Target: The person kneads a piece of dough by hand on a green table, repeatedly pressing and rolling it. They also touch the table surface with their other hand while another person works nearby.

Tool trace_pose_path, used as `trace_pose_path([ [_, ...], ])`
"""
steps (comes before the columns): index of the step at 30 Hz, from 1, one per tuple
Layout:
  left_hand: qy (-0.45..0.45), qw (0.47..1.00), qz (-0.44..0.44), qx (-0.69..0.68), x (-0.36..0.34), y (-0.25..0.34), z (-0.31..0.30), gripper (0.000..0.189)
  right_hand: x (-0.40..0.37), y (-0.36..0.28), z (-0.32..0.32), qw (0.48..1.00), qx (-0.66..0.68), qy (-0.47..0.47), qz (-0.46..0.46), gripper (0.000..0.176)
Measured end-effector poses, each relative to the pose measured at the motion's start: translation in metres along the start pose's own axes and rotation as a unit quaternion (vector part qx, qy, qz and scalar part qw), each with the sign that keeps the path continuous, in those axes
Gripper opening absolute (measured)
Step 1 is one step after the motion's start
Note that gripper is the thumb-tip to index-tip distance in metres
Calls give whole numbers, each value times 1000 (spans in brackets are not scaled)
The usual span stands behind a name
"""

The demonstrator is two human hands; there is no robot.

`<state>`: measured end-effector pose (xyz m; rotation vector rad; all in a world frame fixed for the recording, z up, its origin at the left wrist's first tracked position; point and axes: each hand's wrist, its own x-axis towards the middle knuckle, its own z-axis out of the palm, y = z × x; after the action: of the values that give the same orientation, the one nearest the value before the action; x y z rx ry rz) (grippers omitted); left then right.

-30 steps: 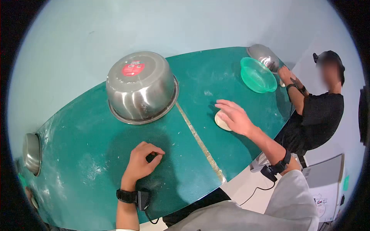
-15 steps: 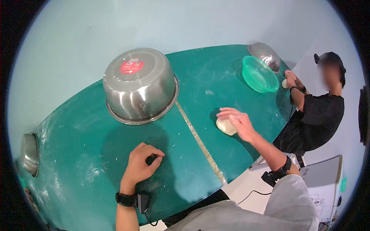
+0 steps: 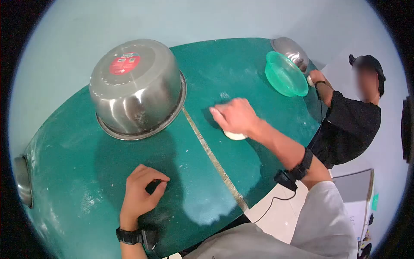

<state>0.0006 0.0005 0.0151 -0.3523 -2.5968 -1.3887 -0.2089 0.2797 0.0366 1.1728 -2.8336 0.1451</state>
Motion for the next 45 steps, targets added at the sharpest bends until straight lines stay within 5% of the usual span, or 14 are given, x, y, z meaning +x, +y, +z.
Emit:
trace_pose_path([
  [6, 11, 1000, -12, -6, -3, -1, 3, 12, 9, 43, 33, 969, 61, 211, 112, 43],
  [10, 16, 1000, 14, 5, -4, -4, 3, 12, -18, 33, 32, 951, 135, 239, 143, 48],
  [13, 14, 1000, 12, 2, -5, -6, 3, 12, -40, 20, 28, 922, 206, 312, 99, 52],
  [17, 14, 1000, 19, 8, -5, -2, 1, 12, -67, 16, -15, 939, 266, 151, 155, 49],
  [19, 9, 1000, 13, 7, -6, -1, 1, 11, -69, 13, -25, 981, 86, 76, 158, 40],
  [23, 9, 1000, 24, 9, -5, -6, 2, 11, -57, -9, -4, 984, -9, 174, 22, 32],
  [25, 6, 1000, 23, 8, -6, -9, 2, 12, -52, -25, -3, 961, -30, 246, -127, 32],
  [29, 8, 1000, 23, -4, -4, -5, 3, 12, -43, -38, 7, 986, -72, 127, -84, 33],
  [31, 1, 1000, -1, -15, -5, -3, 2, 12, -21, -31, 12, 987, -41, 144, -57, 42],
  [33, 10, 1000, 3, 5, -4, -1, 2, 13, -1, -16, 19, 988, 0, 124, 92, 48],
  [38, -5, 1000, -10, -6, -4, -3, 1, 14, 17, 61, 35, 946, 140, 254, 143, 42],
  [45, -2, 1000, -4, 3, -5, -4, 2, 14, -24, 67, 36, 965, 97, 226, 94, 41],
])
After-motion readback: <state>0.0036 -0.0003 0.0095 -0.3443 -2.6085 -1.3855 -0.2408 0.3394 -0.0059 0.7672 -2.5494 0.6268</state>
